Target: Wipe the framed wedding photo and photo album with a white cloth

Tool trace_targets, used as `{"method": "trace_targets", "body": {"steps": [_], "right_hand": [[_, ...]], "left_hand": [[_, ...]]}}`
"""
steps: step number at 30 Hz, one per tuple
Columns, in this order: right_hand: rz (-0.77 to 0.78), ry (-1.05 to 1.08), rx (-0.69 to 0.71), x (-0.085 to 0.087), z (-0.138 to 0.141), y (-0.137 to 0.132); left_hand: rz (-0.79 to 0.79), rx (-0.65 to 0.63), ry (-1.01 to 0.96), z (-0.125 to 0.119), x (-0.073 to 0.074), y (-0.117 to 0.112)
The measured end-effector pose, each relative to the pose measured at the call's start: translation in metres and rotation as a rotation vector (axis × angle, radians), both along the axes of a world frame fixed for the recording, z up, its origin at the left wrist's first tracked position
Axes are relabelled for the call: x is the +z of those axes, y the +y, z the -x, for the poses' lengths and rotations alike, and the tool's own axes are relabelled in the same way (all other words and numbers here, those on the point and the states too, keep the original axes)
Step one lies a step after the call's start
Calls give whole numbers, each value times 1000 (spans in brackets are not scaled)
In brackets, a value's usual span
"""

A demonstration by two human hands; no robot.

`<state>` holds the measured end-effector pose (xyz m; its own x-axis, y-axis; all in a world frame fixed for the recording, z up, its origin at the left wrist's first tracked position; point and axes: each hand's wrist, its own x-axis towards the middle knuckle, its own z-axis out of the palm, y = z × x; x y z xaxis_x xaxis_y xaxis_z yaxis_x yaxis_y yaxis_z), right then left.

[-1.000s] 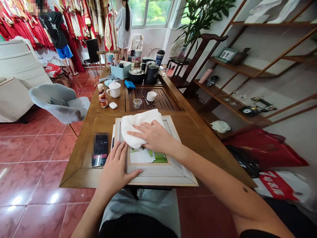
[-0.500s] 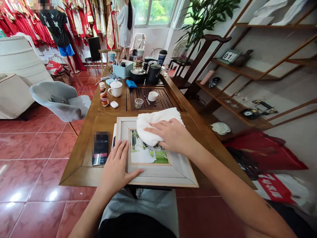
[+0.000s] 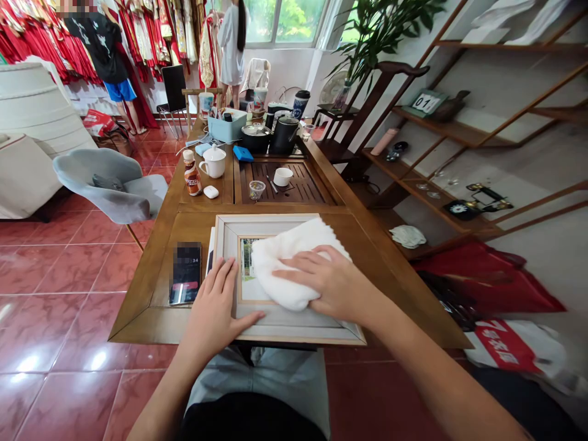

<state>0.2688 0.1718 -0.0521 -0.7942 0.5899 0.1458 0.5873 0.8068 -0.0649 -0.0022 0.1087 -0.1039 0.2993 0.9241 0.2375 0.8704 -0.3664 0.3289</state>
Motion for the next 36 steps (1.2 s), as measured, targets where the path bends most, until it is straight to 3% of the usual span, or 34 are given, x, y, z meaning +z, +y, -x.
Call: {"method": "trace_targets", "body": {"steps": [4, 10, 15, 17, 22, 27, 33, 36], "right_hand": [[-155, 1, -122, -5, -2, 5], [-76, 48, 97, -12, 6, -10], [-179, -5, -83, -6, 0, -3], [-212, 5, -81, -7, 2, -3], [-148, 58, 97, -12, 9, -12], [-226, 58, -38, -10, 4, -6], [-118, 87, 102, -12, 10, -14], [-145, 67, 44, -10, 7, -12]], "left_hand": [[6, 5, 6, 0, 1, 0], [0, -8, 0, 1, 0, -1], [4, 1, 4, 1, 1, 0], [5, -3, 9, 1, 1, 0], [-10, -10, -3, 1, -2, 0], [-17, -6, -18, 1, -2, 0], [-22, -14, 8, 1, -4, 0], [-18, -6, 14, 1, -3, 0]]}}
